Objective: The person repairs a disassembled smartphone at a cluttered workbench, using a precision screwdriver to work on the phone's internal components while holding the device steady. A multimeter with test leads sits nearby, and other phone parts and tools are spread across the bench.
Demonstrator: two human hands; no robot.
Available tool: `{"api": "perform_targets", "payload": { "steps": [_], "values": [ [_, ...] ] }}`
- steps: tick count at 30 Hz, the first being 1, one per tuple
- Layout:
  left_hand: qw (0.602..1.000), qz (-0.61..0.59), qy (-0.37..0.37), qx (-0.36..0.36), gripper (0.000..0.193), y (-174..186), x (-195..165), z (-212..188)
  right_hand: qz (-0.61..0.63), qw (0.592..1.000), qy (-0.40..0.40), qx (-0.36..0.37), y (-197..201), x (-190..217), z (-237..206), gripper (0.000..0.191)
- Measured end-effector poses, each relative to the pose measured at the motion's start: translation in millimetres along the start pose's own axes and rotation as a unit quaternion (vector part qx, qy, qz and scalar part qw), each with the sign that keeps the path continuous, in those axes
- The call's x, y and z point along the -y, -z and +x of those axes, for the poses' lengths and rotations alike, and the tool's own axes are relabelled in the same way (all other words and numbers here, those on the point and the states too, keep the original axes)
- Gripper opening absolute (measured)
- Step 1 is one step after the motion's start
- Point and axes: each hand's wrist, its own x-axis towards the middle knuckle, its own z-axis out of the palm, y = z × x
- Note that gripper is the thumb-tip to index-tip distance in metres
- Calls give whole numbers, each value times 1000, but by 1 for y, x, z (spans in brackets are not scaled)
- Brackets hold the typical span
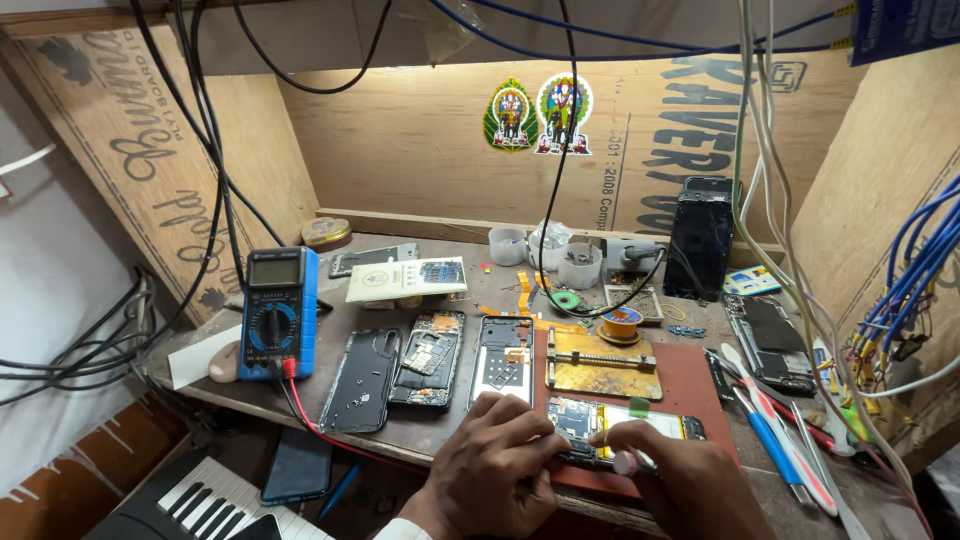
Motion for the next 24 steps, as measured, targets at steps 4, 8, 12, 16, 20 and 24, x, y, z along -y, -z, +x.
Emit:
{"api": "perform_targets", "payload": {
  "steps": [4,8,12,16,20,24],
  "values": [
    [1000,0,2,-4,29,-25,21,-23,-10,999,34,6,-32,-16,3,29],
    [1000,2,-2,-12,29,-93,82,-91,0,999,23,28,-126,-60,12,27],
    [1000,3,-5,-9,29,-170,153,-166,3,998,47,29,-247,-117,26,25],
    [1000,3,0,-9,28,-218,198,-213,36,999,22,20,-319,-156,35,24],
    [1000,6,-2,-23,27,-234,213,-227,110,993,30,-11,-342,-175,40,40],
    [1000,4,1,-16,27,-234,216,-229,83,996,20,12,-347,-174,43,38]
  ]
}}
